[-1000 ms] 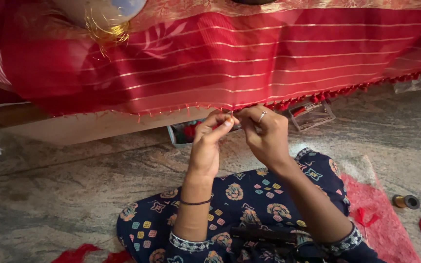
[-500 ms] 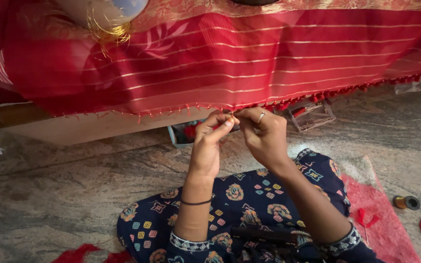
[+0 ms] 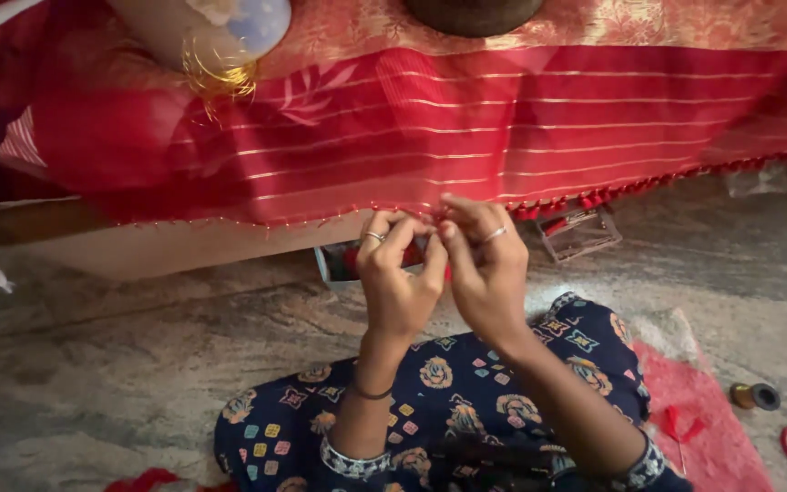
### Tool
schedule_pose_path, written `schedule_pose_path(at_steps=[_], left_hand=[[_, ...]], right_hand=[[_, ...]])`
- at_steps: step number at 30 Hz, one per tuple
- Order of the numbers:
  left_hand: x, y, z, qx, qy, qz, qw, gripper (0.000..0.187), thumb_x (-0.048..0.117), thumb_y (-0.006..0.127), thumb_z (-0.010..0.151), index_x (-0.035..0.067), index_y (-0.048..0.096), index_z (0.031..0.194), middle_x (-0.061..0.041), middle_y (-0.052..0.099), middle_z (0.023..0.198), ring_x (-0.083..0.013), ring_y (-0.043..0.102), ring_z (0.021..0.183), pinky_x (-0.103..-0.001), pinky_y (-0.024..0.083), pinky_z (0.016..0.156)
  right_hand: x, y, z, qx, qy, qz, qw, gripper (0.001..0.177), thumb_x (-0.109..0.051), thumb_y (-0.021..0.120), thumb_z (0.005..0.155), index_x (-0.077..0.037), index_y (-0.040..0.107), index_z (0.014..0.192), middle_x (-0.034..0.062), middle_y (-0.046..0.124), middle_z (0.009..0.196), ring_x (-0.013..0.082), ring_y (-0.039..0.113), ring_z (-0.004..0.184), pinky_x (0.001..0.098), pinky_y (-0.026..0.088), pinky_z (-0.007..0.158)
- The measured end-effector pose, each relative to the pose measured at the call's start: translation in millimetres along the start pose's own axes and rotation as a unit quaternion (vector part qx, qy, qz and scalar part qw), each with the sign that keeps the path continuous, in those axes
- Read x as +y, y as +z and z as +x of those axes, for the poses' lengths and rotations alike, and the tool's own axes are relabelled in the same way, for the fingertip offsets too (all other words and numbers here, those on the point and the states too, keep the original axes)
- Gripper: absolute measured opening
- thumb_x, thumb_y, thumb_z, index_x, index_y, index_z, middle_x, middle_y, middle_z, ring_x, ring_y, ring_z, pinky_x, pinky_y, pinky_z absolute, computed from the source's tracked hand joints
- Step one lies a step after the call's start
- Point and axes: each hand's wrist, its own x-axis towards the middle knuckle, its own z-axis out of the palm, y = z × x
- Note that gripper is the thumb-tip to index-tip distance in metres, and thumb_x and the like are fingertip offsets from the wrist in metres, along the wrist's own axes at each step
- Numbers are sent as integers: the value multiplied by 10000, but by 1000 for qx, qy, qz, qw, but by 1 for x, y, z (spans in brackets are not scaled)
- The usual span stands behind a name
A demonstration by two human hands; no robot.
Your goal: Sewing red decorative tassels onto the border of a red and gold sari.
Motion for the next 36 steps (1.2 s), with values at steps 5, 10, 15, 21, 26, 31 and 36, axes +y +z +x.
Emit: schedule_pose_path(at_steps=[5,10,15,21,26,31,36], left_hand=[[10,-5,5,-29,23,-138,990,181,64,664,869,20,648,1043,-123,701,1021,-252,687,952,-361,550,833],[2,-6,9,-85,82,-163,979,233,57,635,934,21,698,1156,-126,714,1079,-250,711,967,-347,563,822],[-16,5,10,-174,-103,-197,959,199,68,576,925,-2,724,1038,-48,709,807,-120,629,700,-242,471,617],[-52,50,7,-104,-133,-412,896,178,-7,533,986,-43,706,1014,23,686,947,-35,601,849,-194,494,741],[-45,49,6,-87,-197,-447,868,232,-12,489,938,-22,713,1003,14,697,887,-42,605,784,-195,491,712],[-45,43,6,-69,-218,-366,902,187,-1,521,960,-27,701,916,32,570,770,-42,455,662,-223,337,558],[-18,26,22,-124,-166,-293,933,196,28,510,928,-12,700,903,15,619,699,-42,516,618,-222,384,543]], right_hand=[[3,-2,-9,52,5,59,997,72,30,676,986,-14,690,1042,124,599,1073,189,681,902,295,572,774],[-3,-20,0,107,-215,-136,961,187,54,729,873,-31,716,1039,99,597,984,279,637,913,358,549,804],[4,-34,41,-95,-169,-51,980,182,92,681,890,3,644,1044,119,687,1012,216,695,938,313,573,745],[10,-32,52,-148,-29,56,987,56,60,606,976,14,637,981,53,705,788,65,669,679,244,555,589],[18,-24,53,-130,46,83,987,77,44,645,978,2,622,918,39,721,802,56,699,738,233,583,625],[12,-22,49,-109,64,136,983,49,46,658,967,4,638,954,45,729,855,59,694,801,229,596,668],[-1,-32,47,-80,-181,-56,979,75,54,663,948,10,685,1004,129,764,892,138,756,794,254,611,649]])
